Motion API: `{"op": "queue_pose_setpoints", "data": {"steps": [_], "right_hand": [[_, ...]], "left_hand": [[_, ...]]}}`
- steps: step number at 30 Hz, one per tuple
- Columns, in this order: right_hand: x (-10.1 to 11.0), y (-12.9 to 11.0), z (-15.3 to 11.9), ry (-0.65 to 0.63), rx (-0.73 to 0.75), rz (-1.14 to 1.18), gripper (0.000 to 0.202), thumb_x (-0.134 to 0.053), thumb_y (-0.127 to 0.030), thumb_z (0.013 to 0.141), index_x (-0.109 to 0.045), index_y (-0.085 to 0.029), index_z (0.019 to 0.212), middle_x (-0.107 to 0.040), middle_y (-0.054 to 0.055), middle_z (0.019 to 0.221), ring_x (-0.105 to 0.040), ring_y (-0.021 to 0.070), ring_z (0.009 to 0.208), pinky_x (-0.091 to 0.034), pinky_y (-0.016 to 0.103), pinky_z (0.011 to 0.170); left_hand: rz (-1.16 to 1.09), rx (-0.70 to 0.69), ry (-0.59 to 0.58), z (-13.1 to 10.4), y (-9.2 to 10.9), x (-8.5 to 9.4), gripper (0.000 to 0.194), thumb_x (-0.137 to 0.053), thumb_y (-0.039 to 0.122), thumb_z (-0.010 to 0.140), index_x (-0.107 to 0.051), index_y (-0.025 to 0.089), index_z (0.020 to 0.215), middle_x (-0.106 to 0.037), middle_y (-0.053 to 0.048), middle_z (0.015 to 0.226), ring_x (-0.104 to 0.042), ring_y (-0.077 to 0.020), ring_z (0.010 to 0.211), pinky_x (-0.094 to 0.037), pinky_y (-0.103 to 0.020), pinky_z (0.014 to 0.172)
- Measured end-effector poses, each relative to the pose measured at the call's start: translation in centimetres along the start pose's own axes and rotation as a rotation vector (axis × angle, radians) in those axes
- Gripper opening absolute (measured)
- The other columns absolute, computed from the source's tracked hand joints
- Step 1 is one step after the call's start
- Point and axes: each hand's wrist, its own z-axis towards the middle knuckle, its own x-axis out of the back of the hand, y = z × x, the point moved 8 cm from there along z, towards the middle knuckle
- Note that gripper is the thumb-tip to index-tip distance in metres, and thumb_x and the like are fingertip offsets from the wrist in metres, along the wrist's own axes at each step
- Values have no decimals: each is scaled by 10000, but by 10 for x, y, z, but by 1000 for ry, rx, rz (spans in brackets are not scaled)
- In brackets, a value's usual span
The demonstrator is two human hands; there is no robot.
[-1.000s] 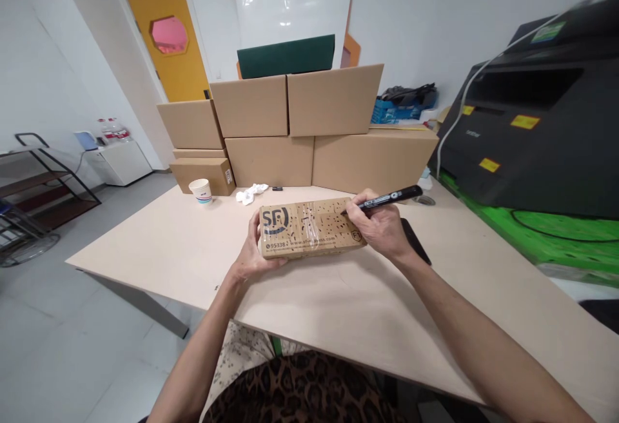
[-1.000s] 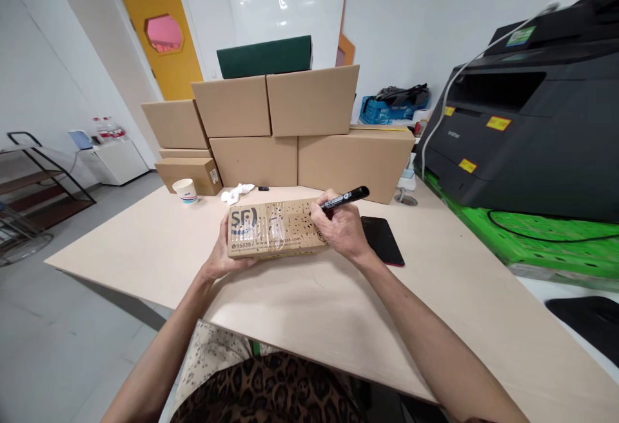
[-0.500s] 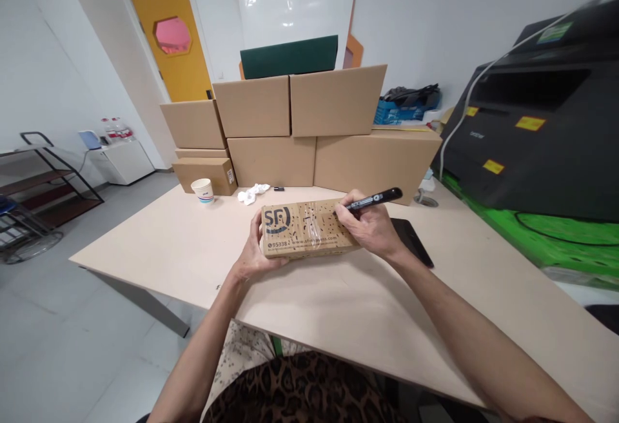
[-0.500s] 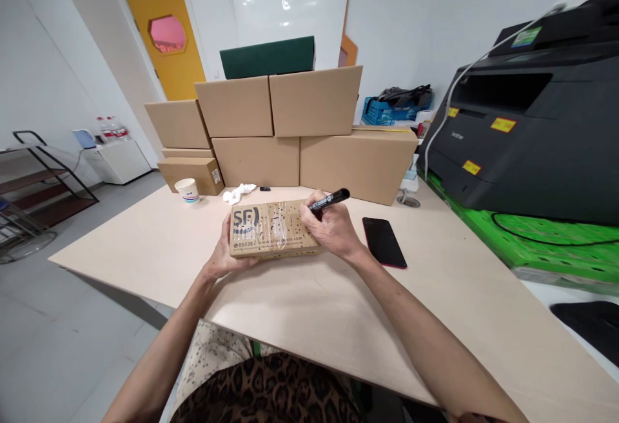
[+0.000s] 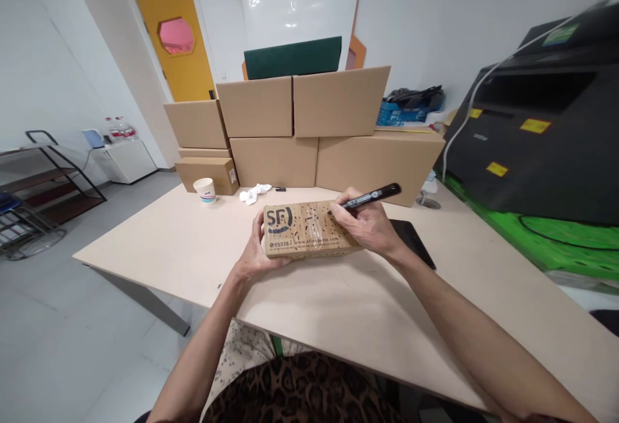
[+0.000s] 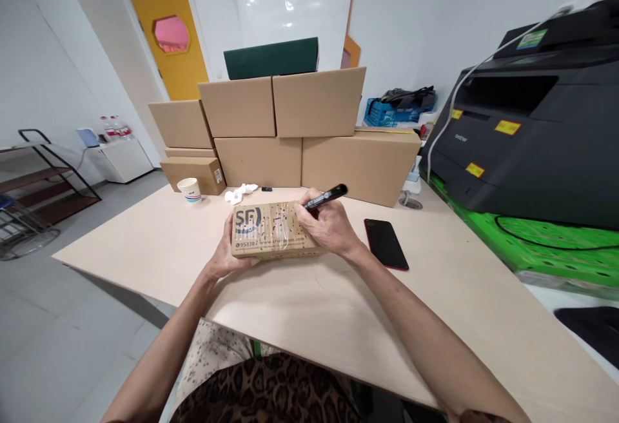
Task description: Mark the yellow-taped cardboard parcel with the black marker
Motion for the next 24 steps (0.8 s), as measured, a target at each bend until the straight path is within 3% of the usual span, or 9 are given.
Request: {"op": "queue_pose_setpoints", "data": {"steps": [9,14,19,24], "right_hand": [[-2,0,-5,-48,-59,47,235,-622,-391,868,-540,-227,722,-473,-56,602,-410,108,530,-330,265,524],[5,-5,-12,-5,-24,61,222,-625,-359,881,-563,-224,716,-493,-47,617,-431,110,545,-348,259,532],[2,-6,-21,-47,-23,45,238,-633,-332,890,-556,-227,691,-521,-41,632,-461,111,543,-373,253,535],[44,15,-26,209,-47,-48,262,-627,-415,910,-568,-242,722,-520,-39,619,-466,136,564,-381,267,554]], "left_hand": [[0,-8,8,0,0,0,1313,-978,435,563,-190,310,1606,-372,-162,1600,-416,-423,1460,-356,-623,1219],[-15,19,2,0,0,-1,1323,-977,441,564,-179,306,1610,-392,-166,1585,-413,-428,1460,-364,-637,1212],[-19,44,5,0,-1,0,1343,-977,440,569,-151,302,1619,-378,-175,1592,-383,-437,1482,-330,-659,1227],[-21,74,10,1,-4,1,1359,-973,477,567,-146,293,1630,-333,-185,1632,-368,-449,1497,-296,-673,1244]]}}
